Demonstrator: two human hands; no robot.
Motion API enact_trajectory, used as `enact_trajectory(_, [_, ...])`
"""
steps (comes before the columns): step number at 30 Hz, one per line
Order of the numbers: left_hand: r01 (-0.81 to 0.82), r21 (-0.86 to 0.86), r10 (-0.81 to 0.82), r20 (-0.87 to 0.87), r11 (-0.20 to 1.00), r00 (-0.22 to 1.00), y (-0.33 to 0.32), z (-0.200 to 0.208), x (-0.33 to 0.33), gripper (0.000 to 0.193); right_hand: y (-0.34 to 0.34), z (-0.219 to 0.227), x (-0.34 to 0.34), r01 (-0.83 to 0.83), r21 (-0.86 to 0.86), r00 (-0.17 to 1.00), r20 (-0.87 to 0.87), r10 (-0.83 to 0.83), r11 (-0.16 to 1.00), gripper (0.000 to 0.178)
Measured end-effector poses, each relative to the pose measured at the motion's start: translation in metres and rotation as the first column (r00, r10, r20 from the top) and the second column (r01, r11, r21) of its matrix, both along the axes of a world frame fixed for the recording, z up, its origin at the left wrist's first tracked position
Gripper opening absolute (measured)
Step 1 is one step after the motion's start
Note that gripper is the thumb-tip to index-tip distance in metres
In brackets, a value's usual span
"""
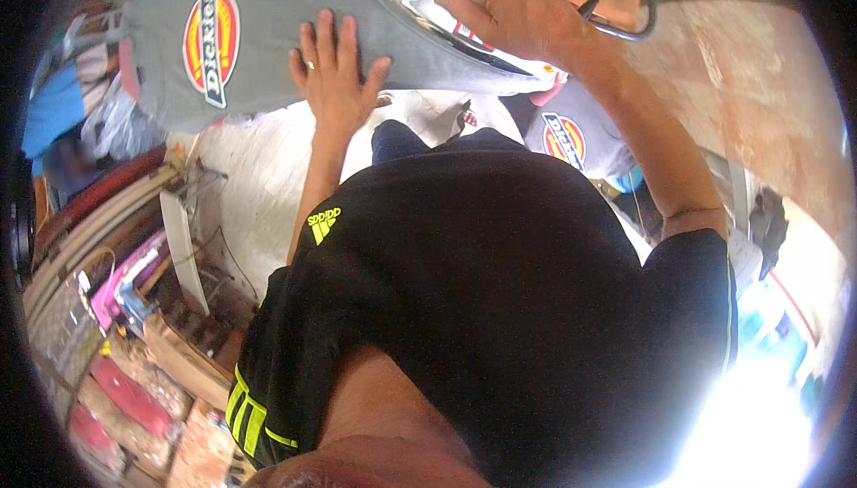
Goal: The person irons a gray Dickies t-shirt on a pink ironing board. They use a white steam iron to smooth the fabric, repeatedly adjusting the shirt's position and flipping it over to iron different sections.
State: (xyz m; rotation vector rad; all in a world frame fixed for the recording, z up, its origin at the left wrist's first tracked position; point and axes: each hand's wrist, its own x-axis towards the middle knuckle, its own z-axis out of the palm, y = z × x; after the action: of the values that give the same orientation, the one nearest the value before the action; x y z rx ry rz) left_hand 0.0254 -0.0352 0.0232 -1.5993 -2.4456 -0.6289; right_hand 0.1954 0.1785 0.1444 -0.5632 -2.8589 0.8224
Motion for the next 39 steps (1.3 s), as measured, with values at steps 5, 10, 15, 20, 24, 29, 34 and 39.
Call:
enact_trajectory(5, [-0.077,0.192,0.047,0.158,0.978,0.986,-0.053,-0.017,0.011,0.056,0.008,-0.002,-0.016,-0.195,0.138,0.978,-0.045,0.203,0.971,0.039])
enact_trajectory(10, [-0.693,0.497,0.501,0.478,0.523,0.721,-0.082,-0.068,-0.037,0.057,0.059,-0.013,-0.076,-0.127,0.228,0.978,-0.132,0.160,0.965,0.035])
enact_trajectory(15, [-0.819,0.044,0.053,0.995,0.573,0.090,-0.076,-0.053,-0.038,0.050,0.048,-0.002,-0.123,-0.209,0.172,0.971,-0.081,0.225,0.963,0.040])
enact_trajectory(20, [-0.877,0.150,-0.055,0.988,0.456,0.141,-0.064,-0.046,-0.036,0.040,0.003,0.000,-0.096,-0.496,0.133,0.864,-0.016,0.503,0.858,0.040])
enact_trajectory(24, [-0.849,0.237,-0.010,0.965,0.473,0.264,-0.066,-0.043,-0.040,0.041,0.007,0.005,-0.095,-0.538,-0.010,0.842,0.039,0.538,0.843,0.038])
enact_trajectory(29, [-0.816,0.402,-0.026,0.902,0.415,0.431,-0.057,-0.045,-0.039,0.041,0.037,0.008,-0.135,-0.413,0.099,0.907,-0.047,0.419,0.905,0.034])
enact_trajectory(34, [-0.809,0.397,0.124,0.863,0.433,0.490,-0.061,-0.050,-0.035,0.041,0.026,0.000,-0.167,-0.444,0.055,0.892,-0.064,0.447,0.894,0.035])
enact_trajectory(39, [-0.778,0.179,0.542,0.624,0.602,0.563,-0.079,-0.035,-0.041,0.037,-0.028,-0.004,-0.154,-0.592,0.043,0.806,0.012,0.592,0.805,0.031])
